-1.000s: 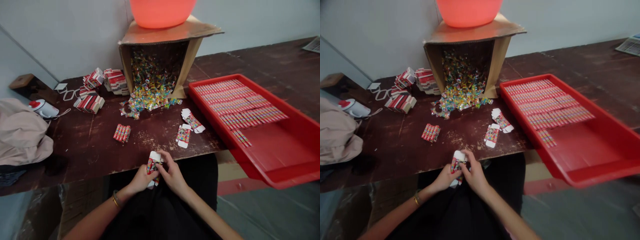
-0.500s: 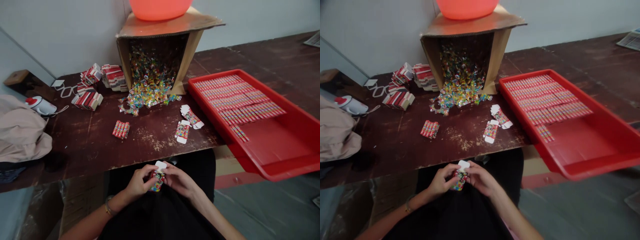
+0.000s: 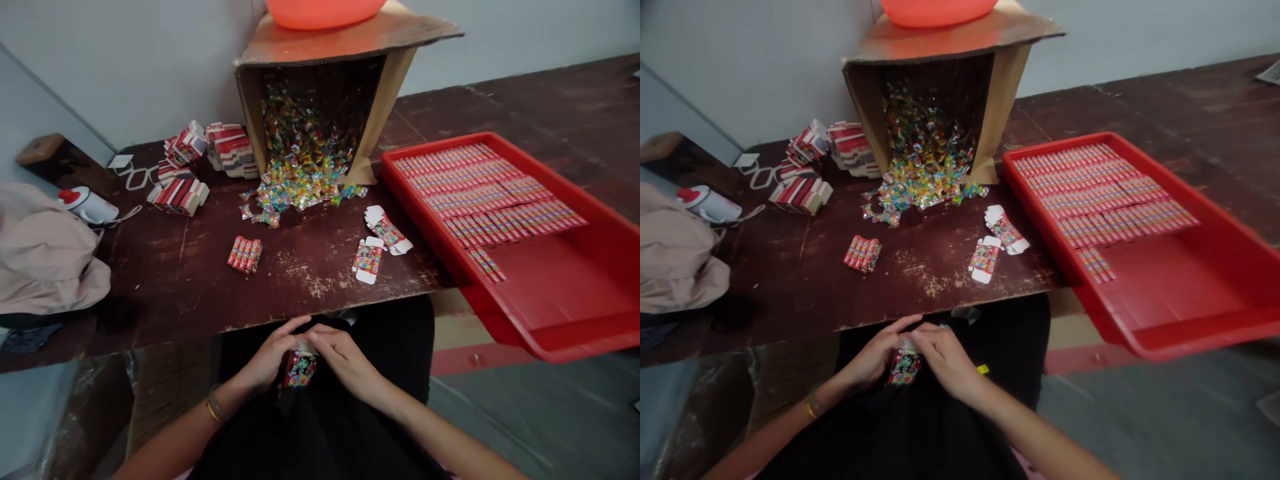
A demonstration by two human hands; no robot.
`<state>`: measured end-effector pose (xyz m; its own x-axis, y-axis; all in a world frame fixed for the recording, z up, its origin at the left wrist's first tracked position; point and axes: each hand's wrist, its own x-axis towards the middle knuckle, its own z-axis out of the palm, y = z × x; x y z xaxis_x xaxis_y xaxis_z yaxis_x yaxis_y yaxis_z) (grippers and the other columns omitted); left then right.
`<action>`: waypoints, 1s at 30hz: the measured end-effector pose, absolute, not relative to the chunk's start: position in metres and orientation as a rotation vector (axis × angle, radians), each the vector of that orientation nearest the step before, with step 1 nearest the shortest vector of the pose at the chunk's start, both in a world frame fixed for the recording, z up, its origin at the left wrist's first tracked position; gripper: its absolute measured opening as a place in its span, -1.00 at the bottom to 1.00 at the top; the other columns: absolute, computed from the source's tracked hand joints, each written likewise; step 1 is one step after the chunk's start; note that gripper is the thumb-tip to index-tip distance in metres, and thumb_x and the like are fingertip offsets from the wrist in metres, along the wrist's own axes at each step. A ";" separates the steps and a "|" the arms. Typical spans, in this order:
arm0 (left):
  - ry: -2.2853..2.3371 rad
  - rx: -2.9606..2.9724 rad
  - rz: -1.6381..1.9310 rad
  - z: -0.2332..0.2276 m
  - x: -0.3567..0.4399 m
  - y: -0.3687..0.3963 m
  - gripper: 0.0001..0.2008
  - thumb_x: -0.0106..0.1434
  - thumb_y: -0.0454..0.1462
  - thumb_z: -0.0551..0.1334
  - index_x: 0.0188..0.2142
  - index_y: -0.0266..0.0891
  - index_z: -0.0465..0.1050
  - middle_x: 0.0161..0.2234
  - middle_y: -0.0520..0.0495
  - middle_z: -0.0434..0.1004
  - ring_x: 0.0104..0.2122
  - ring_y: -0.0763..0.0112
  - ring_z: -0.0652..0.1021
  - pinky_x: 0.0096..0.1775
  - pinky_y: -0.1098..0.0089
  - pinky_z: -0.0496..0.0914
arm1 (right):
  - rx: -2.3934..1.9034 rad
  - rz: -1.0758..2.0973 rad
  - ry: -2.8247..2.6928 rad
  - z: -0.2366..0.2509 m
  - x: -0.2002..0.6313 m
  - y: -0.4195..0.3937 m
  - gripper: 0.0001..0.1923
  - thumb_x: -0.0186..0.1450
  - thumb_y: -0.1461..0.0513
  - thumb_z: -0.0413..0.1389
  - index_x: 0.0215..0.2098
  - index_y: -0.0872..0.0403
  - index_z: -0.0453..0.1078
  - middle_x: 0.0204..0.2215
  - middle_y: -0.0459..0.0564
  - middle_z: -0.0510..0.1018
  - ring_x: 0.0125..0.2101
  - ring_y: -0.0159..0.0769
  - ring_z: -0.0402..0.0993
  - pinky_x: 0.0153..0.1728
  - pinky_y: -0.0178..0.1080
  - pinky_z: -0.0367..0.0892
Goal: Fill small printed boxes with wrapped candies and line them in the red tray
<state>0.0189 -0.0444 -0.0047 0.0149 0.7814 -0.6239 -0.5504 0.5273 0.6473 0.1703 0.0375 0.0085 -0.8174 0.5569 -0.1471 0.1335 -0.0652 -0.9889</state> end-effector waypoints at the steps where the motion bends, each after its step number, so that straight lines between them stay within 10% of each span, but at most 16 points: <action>1: 1.140 0.243 1.052 -0.004 0.017 -0.045 -0.41 0.01 -0.36 0.18 0.10 -0.26 0.36 -0.25 -0.10 0.62 -0.22 0.24 0.55 -0.15 0.32 0.35 | -0.743 1.954 -1.912 0.007 0.169 0.037 -0.60 0.41 0.07 -0.04 -0.36 0.10 0.53 -0.33 -0.01 0.52 -0.31 -0.30 0.43 -0.25 -0.27 0.32; 11: 0.991 0.265 1.015 -0.008 0.008 -0.064 -0.25 -0.07 -0.45 0.38 0.14 -0.03 0.33 0.00 -0.08 0.49 -0.09 0.30 0.52 -0.05 0.32 0.33 | -0.367 1.459 -2.462 0.006 0.176 0.041 -0.66 0.38 0.21 0.01 0.10 -0.05 0.38 0.00 0.07 0.45 -0.03 -0.19 0.37 0.00 -0.12 0.30; 15: 1.009 0.303 1.147 -0.009 0.012 -0.055 -0.34 0.01 -0.38 0.37 0.12 -0.09 0.33 -0.06 -0.13 0.51 -0.16 0.26 0.55 -0.10 0.28 0.39 | -0.612 1.708 -2.121 -0.014 0.171 0.021 -0.46 0.30 0.15 0.13 0.23 -0.09 0.18 0.18 0.10 0.26 0.12 -0.14 0.25 0.08 -0.07 0.26; 22: 1.391 0.607 1.367 0.004 -0.023 -0.025 -0.67 0.05 -0.30 0.38 -0.17 -0.17 0.41 -0.29 0.06 0.50 -0.27 0.39 0.49 -0.21 0.45 0.34 | -0.776 2.172 -1.608 -0.021 0.153 0.075 -0.70 0.23 0.06 0.20 -0.19 0.10 0.43 -0.41 -0.08 0.54 -0.44 -0.37 0.45 -0.36 -0.31 0.37; 30: 1.090 0.847 0.755 -0.008 -0.017 -0.003 -0.58 0.06 -0.19 0.37 -0.08 -0.26 0.43 -0.29 -0.06 0.52 -0.36 0.37 0.51 -0.44 0.45 0.42 | -0.593 0.958 -2.522 0.006 0.037 0.215 -0.73 0.39 0.26 -0.02 -0.03 0.10 0.45 -0.08 0.10 0.54 -0.06 -0.23 0.42 0.00 -0.15 0.27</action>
